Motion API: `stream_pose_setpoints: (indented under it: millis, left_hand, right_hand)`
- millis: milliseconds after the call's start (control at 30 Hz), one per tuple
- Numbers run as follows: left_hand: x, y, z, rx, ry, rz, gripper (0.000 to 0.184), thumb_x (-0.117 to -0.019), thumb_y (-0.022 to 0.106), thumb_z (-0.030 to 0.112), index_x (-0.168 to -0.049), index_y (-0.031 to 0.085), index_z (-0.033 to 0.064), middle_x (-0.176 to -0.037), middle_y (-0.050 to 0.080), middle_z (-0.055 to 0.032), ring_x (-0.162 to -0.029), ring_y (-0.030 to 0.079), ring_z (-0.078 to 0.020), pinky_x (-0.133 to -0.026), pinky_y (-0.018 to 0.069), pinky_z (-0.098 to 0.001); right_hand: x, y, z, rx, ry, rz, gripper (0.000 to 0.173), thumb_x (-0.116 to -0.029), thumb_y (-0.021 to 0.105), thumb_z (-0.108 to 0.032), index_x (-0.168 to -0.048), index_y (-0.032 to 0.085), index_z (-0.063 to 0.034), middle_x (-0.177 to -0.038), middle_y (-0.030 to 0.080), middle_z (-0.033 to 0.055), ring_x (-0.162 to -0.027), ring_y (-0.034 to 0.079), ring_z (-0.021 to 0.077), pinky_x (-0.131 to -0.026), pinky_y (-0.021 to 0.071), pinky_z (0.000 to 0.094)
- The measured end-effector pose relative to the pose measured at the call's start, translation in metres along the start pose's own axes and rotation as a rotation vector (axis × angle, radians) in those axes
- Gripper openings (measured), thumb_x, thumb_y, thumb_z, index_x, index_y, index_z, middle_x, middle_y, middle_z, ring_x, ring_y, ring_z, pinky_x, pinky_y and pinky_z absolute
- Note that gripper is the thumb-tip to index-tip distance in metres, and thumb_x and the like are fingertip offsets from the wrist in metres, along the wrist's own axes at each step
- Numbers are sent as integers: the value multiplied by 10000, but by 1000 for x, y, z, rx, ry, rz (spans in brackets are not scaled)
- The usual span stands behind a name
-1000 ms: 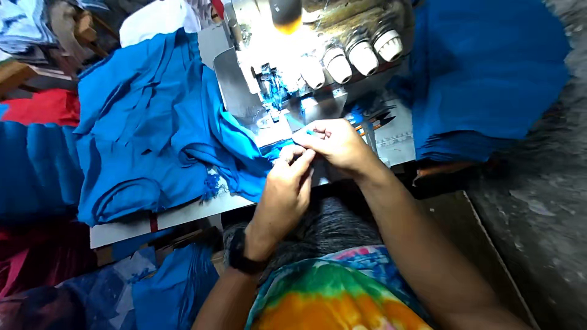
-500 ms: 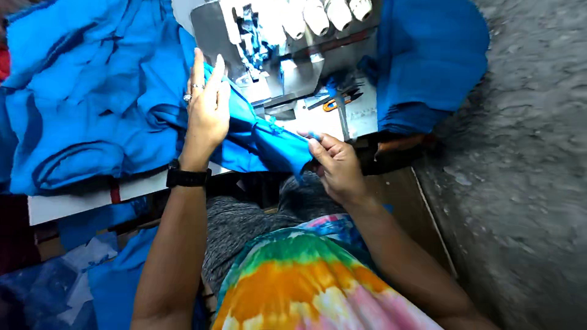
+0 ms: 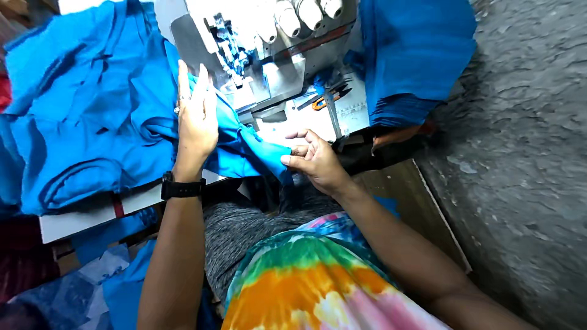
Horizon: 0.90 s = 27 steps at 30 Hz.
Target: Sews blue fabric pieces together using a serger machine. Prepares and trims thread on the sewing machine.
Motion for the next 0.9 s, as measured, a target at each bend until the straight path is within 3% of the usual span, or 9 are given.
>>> stream_pose_setpoints:
  millis: [167, 267, 333, 400, 500, 600, 700, 800, 900]
  left_hand:
    - [24, -15, 40, -316, 63, 109, 451, -1086, 451, 272, -1509, 527, 133, -1687, 246, -144, -1561, 186, -368, -1242, 188, -584]
    - [44, -9, 113, -269, 238, 207, 266, -1004, 567, 118, -1218, 702, 37, -1343, 615, -187, -1258, 568, -311, -1057, 443, -474]
    - [41, 36, 147, -87, 342, -64, 180, -982, 611, 62, -1109, 737, 35, -1199, 707, -127, -1087, 679, -243, -943, 548, -442]
    - [33, 95, 154, -82, 346, -414, 238, -979, 647, 103, -1205, 722, 100, -1286, 677, -79, -1135, 658, -271, -952, 533, -507]
    - [4, 164, 144, -248, 363, -580, 318, -972, 650, 146, -1281, 702, 89, -1352, 652, -113, -1248, 605, -327, -1043, 480, -532]
    - [6, 185, 142, -399, 353, -563, 325, -935, 675, 197, -1244, 711, 102, -1302, 665, -136, -1244, 600, -348, -1026, 470, -563]
    - [16, 184, 143, -437, 281, -496, 378, -908, 687, 201, -1281, 676, 139, -1255, 664, -138, -1187, 620, -339, -961, 487, -547]
    - [21, 181, 144, -427, 180, -536, 430, -903, 699, 203, -1312, 610, 103, -1103, 689, -155, -1091, 655, -351, -907, 512, -516]
    - [26, 181, 145, -323, 74, -600, 574, -836, 786, 150, -1355, 570, 36, -1233, 629, -246, -1129, 628, -421, -914, 539, -536]
  right_hand:
    - [-29, 12, 3, 357, -167, 92, 417, -819, 863, -152, -1114, 592, -39, -846, 674, 89, -711, 664, 179, -603, 580, 355]
    - [-27, 18, 12, 278, -78, 33, 269, -846, 827, -117, -971, 609, -20, -778, 621, 74, -670, 620, 148, -597, 554, 328]
    - [-17, 16, 25, 237, 18, 18, 254, -861, 785, -74, -1034, 616, 5, -831, 645, 85, -733, 640, 132, -674, 571, 323]
    - [-4, 13, 36, 242, 84, 67, 294, -859, 749, -26, -1127, 640, 25, -916, 677, 83, -835, 658, 95, -784, 575, 296]
    - [-5, 12, 47, 411, 278, 54, 64, -908, 711, -32, -926, 666, 11, -814, 629, 80, -759, 586, 120, -731, 515, 306]
    - [0, 14, 51, 746, 328, -145, 207, -953, 695, -89, -1102, 722, 51, -1104, 705, 225, -1083, 644, 317, -999, 483, 443]
    - [5, 13, 97, 915, 495, -388, 383, -1016, 625, -266, -1307, 669, -20, -1376, 624, 193, -1337, 538, 316, -1158, 365, 451]
    - [17, 7, 75, 689, 368, -118, 296, -938, 721, -106, -1137, 686, 111, -1152, 684, 253, -1089, 631, 277, -997, 473, 353]
    - [18, 7, -54, 587, -175, 470, 168, -741, 728, 94, -801, 571, 98, -699, 579, 15, -662, 540, -80, -636, 461, 67]
Point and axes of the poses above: each hand's wrist, its own x-axis away from the middle knuckle, its own y-axis out of the palm, z = x × y, the point moved 8 cm from there along -x, towards the middle knuckle
